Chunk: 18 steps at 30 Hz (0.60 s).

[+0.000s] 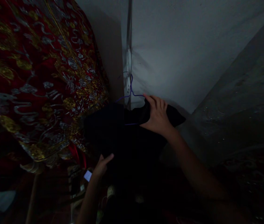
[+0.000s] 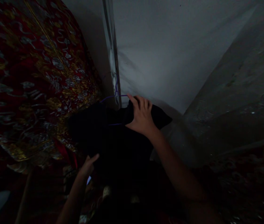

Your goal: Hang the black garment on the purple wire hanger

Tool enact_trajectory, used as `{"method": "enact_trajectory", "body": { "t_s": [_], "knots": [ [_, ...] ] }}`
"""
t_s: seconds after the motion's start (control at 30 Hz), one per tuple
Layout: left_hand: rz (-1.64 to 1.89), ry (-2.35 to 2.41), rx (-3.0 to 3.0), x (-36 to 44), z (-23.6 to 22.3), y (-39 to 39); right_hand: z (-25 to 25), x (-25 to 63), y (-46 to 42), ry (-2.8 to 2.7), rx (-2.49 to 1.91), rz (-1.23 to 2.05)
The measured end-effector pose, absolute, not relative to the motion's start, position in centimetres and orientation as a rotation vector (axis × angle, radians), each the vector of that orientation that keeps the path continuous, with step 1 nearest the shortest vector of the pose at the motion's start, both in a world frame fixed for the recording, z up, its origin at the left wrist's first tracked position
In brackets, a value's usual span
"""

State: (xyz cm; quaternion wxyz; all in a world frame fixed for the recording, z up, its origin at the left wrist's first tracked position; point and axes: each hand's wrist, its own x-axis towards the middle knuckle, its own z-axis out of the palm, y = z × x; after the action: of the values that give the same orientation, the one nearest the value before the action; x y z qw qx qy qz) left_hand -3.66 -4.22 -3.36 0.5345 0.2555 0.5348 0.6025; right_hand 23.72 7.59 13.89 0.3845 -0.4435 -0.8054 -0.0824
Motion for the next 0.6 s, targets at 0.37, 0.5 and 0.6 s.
{"method": "enact_trajectory", "body": {
  "t_s": [0.37,0.5,0.6],
  "knots": [
    [1.226,1.204,0.363,-3.5,-5.3,-4.5,-1.7,15.2,1.9,-1.177,-1.363,0.673],
    [1.302,1.265,0.477,-4.0,-5.5,-3.5,-4.9,13.8,2.7,-1.358,-1.470,0.971],
    [1.531,1.520,0.576,-4.6,-6.4,-2.5,-5.4,15.8,2.4,-1.382,-1.613,1.050]
  ]
}}
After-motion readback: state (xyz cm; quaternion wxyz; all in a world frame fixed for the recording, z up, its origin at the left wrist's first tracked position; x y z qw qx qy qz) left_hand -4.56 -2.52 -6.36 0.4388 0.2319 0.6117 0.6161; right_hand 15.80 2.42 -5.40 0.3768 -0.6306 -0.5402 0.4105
